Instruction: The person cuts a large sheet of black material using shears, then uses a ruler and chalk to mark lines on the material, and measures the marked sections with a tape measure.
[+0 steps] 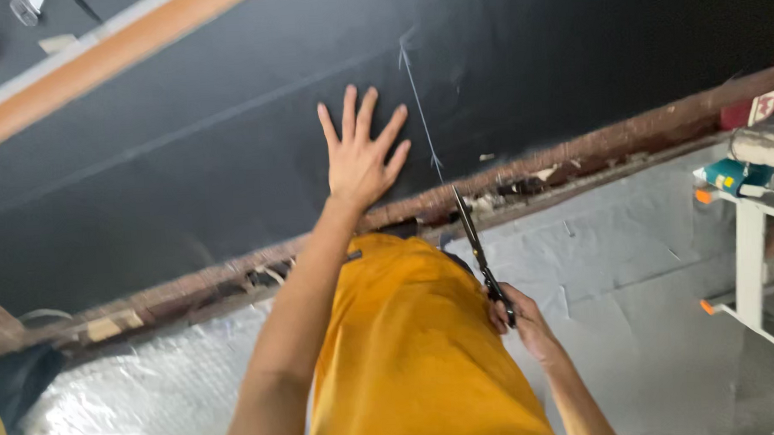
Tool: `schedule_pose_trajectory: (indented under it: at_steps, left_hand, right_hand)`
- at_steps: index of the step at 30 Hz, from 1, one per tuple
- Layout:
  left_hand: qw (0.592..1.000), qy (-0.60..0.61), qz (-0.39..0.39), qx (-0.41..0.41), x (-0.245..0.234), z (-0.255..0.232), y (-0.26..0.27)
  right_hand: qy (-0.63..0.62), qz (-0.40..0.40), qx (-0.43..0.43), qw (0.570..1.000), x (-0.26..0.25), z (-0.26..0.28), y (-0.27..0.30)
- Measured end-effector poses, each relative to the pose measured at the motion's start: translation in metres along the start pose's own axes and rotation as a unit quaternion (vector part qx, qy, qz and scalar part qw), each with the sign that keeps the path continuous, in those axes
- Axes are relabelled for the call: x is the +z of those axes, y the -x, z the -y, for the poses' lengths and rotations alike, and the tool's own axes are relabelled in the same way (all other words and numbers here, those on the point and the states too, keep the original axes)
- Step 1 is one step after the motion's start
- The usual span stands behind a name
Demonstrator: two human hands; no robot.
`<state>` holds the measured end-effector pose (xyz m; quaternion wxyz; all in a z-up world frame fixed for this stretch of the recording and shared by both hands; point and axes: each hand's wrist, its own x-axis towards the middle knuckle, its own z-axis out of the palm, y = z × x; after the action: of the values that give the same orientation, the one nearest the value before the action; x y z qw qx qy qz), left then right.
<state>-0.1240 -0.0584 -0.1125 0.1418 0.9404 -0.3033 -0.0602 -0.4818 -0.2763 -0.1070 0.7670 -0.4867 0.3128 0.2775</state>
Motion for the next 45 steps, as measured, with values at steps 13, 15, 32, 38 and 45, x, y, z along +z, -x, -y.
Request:
schedule_pose_trajectory:
  at_steps: [13,15,32,38,45]
  left_hand:
    - [0.999,-0.033,0.010,0.018,0.007,0.007,-0.002]
    - [0.999,-0.028,0.008,0.022,0.008,0.006,-0.003]
    - [0.999,-0.031,0.013,0.015,0.009,0.006,-0.002]
    - [1.000,-0.017,0.011,0.008,0.004,0.005,-0.004]
    - [1.000,-0.011,0.018,0.008,0.002,0.005,-0.006]
  right_hand:
    - [0.026,-0.011,-0.047,0.999,0.025,-0.007,-0.019]
    - [0.000,-0.004,-0.055,0.998,0.026,-0.006,-0.028]
    - [0.010,-0.019,-0.067,0.998,0.045,0.019,-0.050]
    - [0.023,-0.018,-0.078,0.997,0.046,0.031,-0.051]
    - [0.040,-0.033,-0.057,0.997,0.044,0.029,-0.061]
